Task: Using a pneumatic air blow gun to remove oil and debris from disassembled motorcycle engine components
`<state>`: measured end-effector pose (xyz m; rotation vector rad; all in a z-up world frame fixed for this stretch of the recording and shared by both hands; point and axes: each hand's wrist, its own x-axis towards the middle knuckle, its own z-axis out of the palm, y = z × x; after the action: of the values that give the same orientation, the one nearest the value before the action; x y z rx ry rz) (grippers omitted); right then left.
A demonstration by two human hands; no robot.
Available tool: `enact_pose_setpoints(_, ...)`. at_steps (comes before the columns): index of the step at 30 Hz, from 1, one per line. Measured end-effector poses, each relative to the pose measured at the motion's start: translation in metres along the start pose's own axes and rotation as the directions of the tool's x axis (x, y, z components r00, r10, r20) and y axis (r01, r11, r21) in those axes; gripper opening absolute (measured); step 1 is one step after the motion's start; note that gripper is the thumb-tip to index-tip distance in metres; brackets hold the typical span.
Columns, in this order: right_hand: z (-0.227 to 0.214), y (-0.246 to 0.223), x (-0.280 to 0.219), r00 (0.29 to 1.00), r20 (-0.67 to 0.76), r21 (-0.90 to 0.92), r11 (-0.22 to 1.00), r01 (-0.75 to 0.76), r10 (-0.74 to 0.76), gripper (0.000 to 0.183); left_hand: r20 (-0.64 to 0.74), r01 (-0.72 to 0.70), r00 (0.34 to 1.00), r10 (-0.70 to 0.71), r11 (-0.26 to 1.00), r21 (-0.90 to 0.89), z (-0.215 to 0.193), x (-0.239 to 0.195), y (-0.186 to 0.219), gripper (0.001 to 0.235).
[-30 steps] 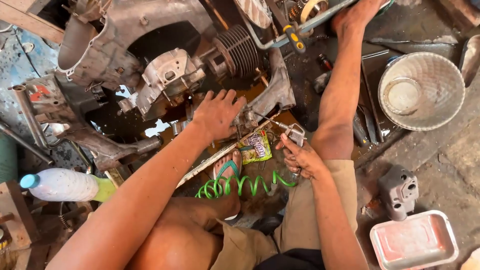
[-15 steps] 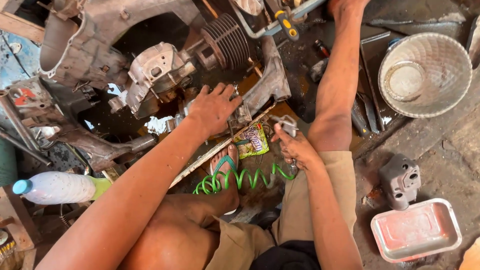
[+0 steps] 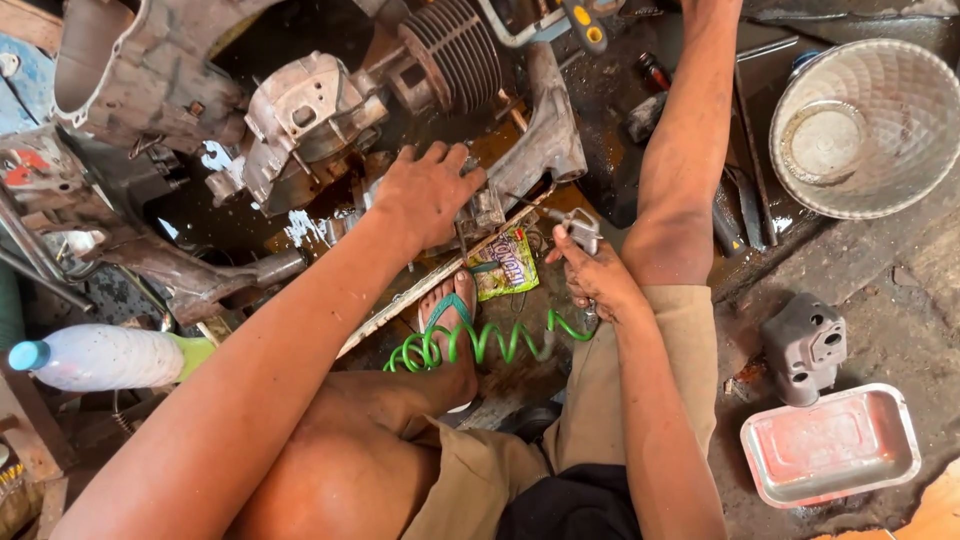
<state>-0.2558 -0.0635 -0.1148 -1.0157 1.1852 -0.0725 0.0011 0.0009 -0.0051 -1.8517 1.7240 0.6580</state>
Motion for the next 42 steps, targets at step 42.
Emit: enact_pose_setpoints(42,0.001,-0.003,-0.013,0.997,-0.064,-0.066,0.997,0.032,-0.036,0.056,-0.017,0.014,1.0,-0.015,0.998,-0.064,-0.025,-0.022,0.001,0.077)
